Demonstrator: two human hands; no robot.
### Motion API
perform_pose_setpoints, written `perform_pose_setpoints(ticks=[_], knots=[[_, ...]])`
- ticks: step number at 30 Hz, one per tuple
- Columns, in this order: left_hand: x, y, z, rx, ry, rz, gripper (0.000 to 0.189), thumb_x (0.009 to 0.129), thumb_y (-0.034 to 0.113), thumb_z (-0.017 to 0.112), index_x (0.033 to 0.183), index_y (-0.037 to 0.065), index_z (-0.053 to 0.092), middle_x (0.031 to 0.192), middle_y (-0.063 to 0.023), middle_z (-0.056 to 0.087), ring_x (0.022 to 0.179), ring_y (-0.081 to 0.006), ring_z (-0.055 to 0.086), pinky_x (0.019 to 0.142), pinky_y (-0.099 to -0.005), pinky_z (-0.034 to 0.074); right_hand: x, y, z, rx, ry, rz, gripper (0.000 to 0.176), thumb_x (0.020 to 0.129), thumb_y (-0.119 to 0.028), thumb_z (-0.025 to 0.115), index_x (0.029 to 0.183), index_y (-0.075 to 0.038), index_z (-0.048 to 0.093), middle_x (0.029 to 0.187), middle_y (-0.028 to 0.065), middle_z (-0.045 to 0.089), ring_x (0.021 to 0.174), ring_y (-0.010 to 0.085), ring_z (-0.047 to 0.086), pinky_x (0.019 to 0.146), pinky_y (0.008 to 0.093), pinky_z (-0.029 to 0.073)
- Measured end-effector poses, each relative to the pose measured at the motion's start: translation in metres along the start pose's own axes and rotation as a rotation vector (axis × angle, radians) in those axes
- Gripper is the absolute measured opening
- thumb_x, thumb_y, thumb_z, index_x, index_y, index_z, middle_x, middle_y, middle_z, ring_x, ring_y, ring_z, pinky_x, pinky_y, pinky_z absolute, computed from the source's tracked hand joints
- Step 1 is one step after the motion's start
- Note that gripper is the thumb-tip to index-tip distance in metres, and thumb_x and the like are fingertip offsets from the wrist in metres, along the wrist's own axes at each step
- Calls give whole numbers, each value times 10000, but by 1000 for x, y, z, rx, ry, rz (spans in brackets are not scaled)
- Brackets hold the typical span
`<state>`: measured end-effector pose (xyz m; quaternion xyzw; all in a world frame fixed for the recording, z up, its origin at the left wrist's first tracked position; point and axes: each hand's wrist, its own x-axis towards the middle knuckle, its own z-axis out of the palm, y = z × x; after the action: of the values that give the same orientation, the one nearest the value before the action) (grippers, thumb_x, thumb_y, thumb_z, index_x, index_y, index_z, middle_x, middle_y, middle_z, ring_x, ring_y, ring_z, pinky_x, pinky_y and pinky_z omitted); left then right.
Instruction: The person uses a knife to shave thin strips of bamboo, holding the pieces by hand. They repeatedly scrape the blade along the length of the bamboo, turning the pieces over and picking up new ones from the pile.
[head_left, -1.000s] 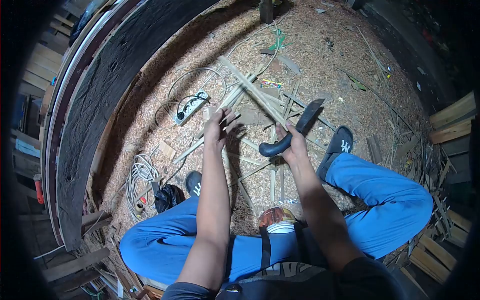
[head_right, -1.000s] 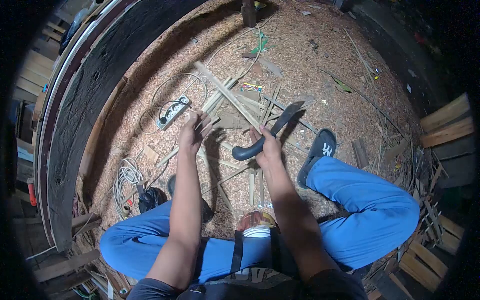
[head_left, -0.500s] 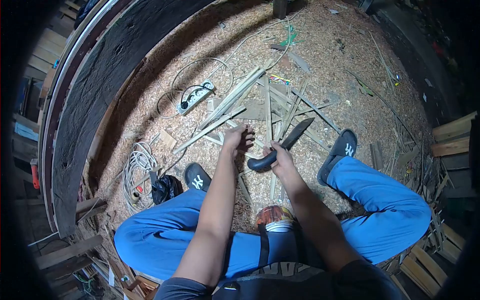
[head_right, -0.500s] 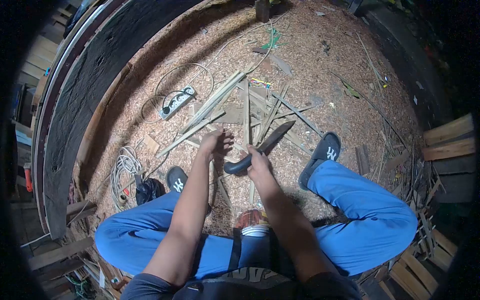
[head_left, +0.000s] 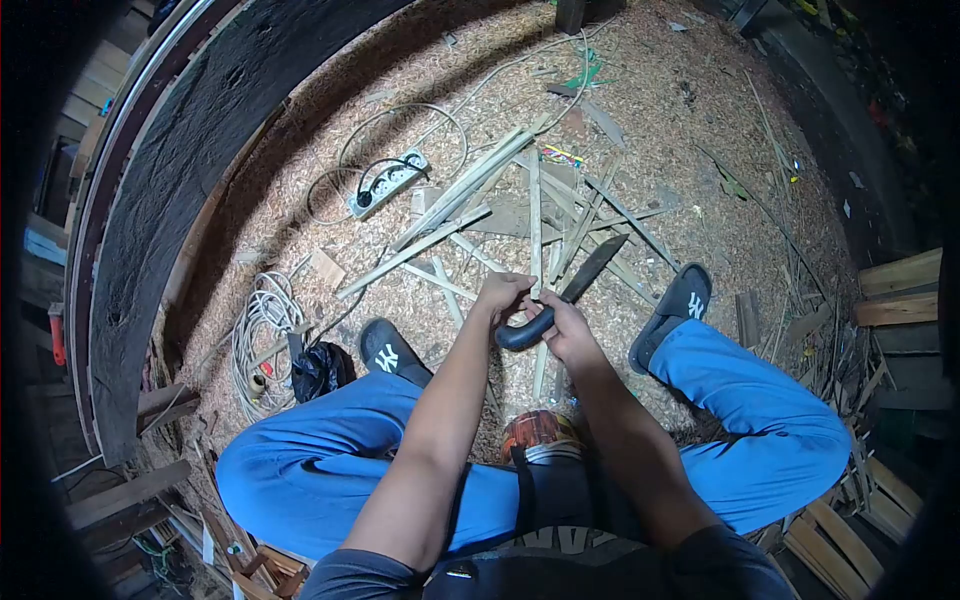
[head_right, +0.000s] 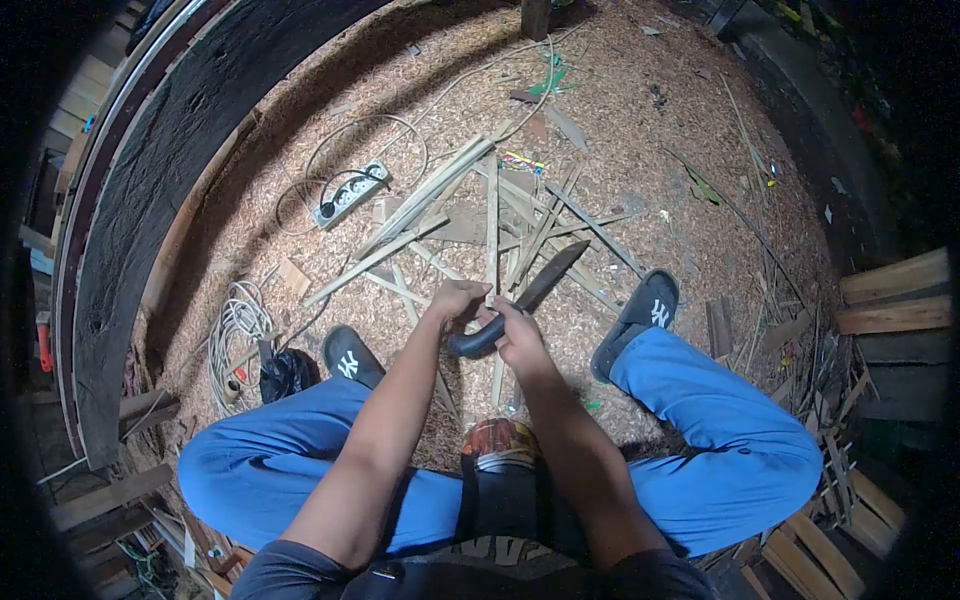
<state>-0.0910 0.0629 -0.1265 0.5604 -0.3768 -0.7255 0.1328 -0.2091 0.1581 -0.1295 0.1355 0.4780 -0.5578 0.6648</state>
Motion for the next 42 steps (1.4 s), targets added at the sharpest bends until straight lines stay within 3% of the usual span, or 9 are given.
perform_pose_setpoints(ticks=[12, 14, 15, 18, 23, 27, 34, 41, 42], knots=[[15, 2, -10, 85, 67, 113, 203, 842, 147, 764, 890, -32, 681, 673, -87, 663, 535, -155, 602, 483, -303, 465, -13, -1, 18, -64, 142, -68, 280, 962, -62, 545, 1221, 29, 492, 1180, 189, 554, 1037, 346, 655, 868, 444, 574], [7, 23, -26, 202, 140, 178, 217, 826, 138, 772, 916, -32, 671, 685, -97, 676, 553, -164, 626, 530, -297, 495, -21, -1, 28, -69, 272, -183, 221, 947, -40, 533, 1159, 1, 490, 1045, 178, 605, 827, 295, 678, 688, 411, 589], [8, 31, -39, 297, 169, 238, 246, 810, 152, 786, 926, -32, 670, 697, -102, 679, 579, -174, 636, 561, -301, 507, -22, -2, 29, -62, 269, -184, 221, 947, -40, 533, 1159, 1, 490, 1045, 178, 605, 827, 295, 678, 688, 411, 589], [5, 58, -76, 521, 425, 462, 341, 744, 199, 822, 961, -16, 671, 726, -123, 681, 674, -197, 658, 654, -336, 518, -35, -9, 46, -51, 311, -261, 160, 930, -50, 580, 1027, 6, 465, 748, 125, 590, 459, 151, 471, 409, 280, 408], [-29, 109, -101, 406, 510, 568, 251, 811, 181, 727, 971, -8, 689, 712, -108, 660, 647, -181, 616, 629, -317, 490, -48, -7, 63, -97, 320, -291, 105, 932, -49, 563, 1001, -12, 493, 763, 114, 604, 495, 145, 498, 443, 280, 428], [-66, 144, -94, 320, 533, 691, 215, 883, 155, 661, 970, -37, 702, 739, -57, 673, 641, -88, 567, 572, -259, 437, -57, 0, 71, -180, 331, -408, 144, 935, -91, 591, 997, -7, 491, 725, 90, 582, 457, 135, 493, 417, 278, 410], [-89, 175, -81, 506, 688, 752, 304, 890, 275, 678, 944, -21, 727, 574, -88, 572, 527, -117, 480, 512, -310, 390, -64, -3, 76, -299, 248, -461, 154, 939, -122, 602, 950, -4, 504, 697, 76, 564, 446, 131, 499, 400, 290, 403], [-68, 164, -63, 438, 714, 1028, 334, 951, 292, 625, 910, -25, 722, 711, -151, 615, 655, -186, 556, 648, -320, 436, -61, 5, 73, -481, 153, -448, 156, 960, -162, 587, 980, -18, 532, 635, 43, 542, 414, 114, 476, 380, 281, 379], [-76, 167, -52, 464, 720, 1101, 395, 1012, 294, 532, 859, -30, 699, 759, -123, 617, 706, -184, 557, 702, -311, 431, -62, 6, 73, -499, 123, -440, 162, 967, -172, 580, 990, -19, 531, 633, 42, 541, 415, 112, 475, 381, 279, 378]])
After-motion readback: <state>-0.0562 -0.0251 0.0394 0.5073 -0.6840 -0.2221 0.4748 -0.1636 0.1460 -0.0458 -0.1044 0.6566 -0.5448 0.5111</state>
